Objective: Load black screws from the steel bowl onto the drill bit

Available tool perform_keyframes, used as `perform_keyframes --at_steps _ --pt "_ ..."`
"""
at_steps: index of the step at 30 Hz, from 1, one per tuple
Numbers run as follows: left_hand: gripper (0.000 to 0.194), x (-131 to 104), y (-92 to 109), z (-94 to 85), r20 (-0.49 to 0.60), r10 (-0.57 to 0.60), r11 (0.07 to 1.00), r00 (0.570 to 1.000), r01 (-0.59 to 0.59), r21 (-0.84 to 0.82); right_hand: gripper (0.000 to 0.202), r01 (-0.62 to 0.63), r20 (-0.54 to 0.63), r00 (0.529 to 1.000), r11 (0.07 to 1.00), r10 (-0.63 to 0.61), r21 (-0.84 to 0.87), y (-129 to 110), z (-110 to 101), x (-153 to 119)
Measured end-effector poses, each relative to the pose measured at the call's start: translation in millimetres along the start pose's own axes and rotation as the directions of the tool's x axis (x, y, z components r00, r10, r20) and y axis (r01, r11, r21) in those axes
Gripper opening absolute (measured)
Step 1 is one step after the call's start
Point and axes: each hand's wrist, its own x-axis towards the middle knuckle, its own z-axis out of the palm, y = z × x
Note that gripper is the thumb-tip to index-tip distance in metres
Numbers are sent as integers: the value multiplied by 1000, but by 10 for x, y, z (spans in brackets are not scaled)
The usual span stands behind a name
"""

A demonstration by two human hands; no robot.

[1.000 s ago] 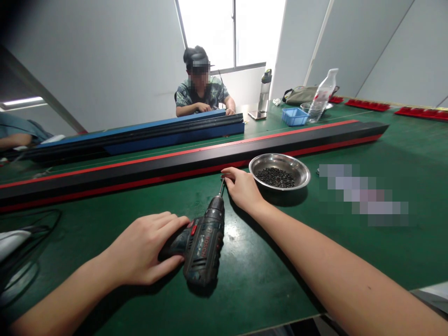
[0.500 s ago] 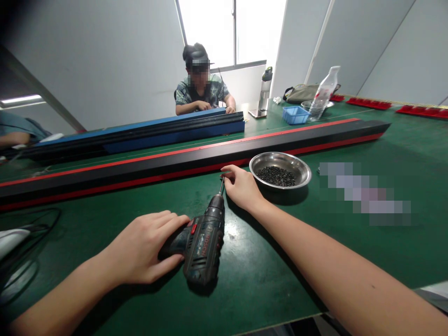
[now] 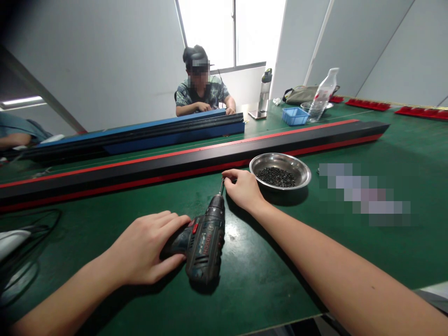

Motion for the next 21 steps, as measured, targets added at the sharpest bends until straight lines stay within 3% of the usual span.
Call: perform_keyframes --at_steps 5,12,21 --pt "46 0 32 69 -46 -70 998 997 70 8 27 -22 -43 999 999 21 -23 -2 28 -5" --pt "42 28 23 151 -125 -195 974 973 207 91 26 -4 15 1000 997 5 -77 -34 37 -35" --pt "40 52 18 140 -143 -188 969 972 208 137 26 -10 23 1000 997 12 -81 -73 33 -53"
